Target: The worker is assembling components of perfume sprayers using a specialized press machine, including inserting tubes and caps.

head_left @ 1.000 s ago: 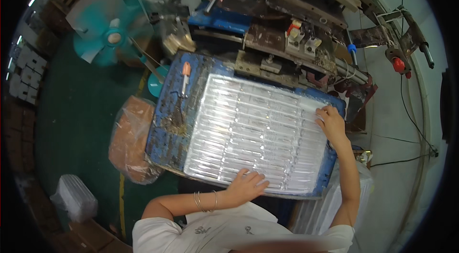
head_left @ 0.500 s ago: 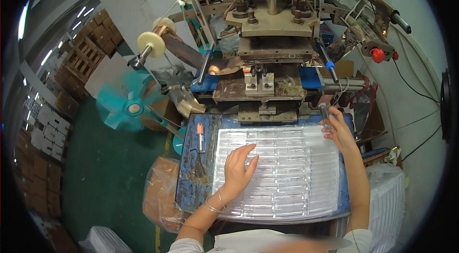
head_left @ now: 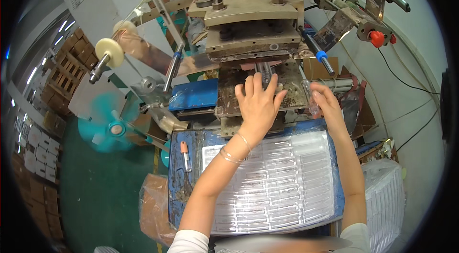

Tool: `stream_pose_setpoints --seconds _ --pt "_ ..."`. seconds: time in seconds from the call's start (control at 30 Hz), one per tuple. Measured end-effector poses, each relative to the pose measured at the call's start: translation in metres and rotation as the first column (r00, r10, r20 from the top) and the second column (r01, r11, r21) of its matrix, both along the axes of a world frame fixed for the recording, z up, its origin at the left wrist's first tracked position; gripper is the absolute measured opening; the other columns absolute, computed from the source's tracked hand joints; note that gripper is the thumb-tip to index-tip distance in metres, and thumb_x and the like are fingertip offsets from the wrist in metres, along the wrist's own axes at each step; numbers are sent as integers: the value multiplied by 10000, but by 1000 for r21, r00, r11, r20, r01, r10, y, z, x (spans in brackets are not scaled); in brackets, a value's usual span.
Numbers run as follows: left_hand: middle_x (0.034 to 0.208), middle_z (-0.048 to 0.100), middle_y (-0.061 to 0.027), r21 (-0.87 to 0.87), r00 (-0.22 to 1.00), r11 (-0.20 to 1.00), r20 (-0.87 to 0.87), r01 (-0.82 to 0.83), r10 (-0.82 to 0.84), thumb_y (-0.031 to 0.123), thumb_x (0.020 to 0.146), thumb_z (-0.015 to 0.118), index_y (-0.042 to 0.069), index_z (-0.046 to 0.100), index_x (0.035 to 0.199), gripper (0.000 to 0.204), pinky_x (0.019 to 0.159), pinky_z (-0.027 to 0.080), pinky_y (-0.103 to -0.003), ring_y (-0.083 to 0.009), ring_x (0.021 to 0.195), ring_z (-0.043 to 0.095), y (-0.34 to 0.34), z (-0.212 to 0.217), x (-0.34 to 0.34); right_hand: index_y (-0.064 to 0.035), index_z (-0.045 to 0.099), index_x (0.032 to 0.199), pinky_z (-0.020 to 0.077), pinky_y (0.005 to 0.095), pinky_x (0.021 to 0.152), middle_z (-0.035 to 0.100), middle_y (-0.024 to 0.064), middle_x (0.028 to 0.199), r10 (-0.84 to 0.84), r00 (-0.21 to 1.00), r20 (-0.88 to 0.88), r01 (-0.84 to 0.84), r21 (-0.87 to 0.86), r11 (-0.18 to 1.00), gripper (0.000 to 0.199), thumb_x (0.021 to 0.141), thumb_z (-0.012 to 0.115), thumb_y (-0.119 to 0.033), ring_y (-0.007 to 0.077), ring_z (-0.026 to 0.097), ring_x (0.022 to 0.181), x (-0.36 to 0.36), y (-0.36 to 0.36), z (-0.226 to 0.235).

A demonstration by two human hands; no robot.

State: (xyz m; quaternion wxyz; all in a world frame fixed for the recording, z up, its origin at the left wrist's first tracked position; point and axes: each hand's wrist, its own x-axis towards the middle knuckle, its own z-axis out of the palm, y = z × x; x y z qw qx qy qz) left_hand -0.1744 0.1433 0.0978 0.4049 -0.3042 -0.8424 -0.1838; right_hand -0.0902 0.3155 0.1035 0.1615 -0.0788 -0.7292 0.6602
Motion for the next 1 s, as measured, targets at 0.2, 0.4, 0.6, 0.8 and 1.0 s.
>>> stream_pose_setpoints --seconds 0.2,0.4,0.6,0.8,1.0 --pt "884 484 -100 -39 995 996 -59 -81 79 373 757 590 137 601 913 284 801 267 -400 -253 916 424 16 10 -16 -103 498 1130 397 183 526 548 3 769 -47 998 -50 53 121 991 328 865 500 -297 53 496 683 -30 3 5" --pt "738 510 -64 -25 993 997 -90 -79 76 346 721 620 121 604 853 262 804 278 -399 -234 862 443 15 14 -28 -89 499 1127 407 181 541 548 10 833 -51 998 -40 56 135 989 335 865 489 -298 58 508 754 -43 -2 7" --pt "758 556 -35 167 983 986 -183 12 19 233 686 645 106 599 916 267 813 275 -375 -203 862 468 2 26 0 -96 506 1116 403 193 552 537 18 958 -106 989 -101 119 124 985 353 853 501 -331 69 500 809 -57 -17 3" --pt "959 590 -43 767 670 640 503 -54 -546 143 819 537 50 558 1073 271 805 355 -284 -157 907 500 -116 -10 88 -75 551 1049 386 238 546 556 22 721 44 994 -103 7 453 892 351 825 550 -346 76 485 638 -91 -40 15" --pt "762 563 -49 746 442 92 484 -659 -755 259 849 452 56 523 891 219 620 444 -281 -139 646 533 -243 -94 147 -22 562 965 390 258 641 546 58 734 5 979 -205 104 518 849 337 812 553 -322 154 494 669 -117 -47 5"
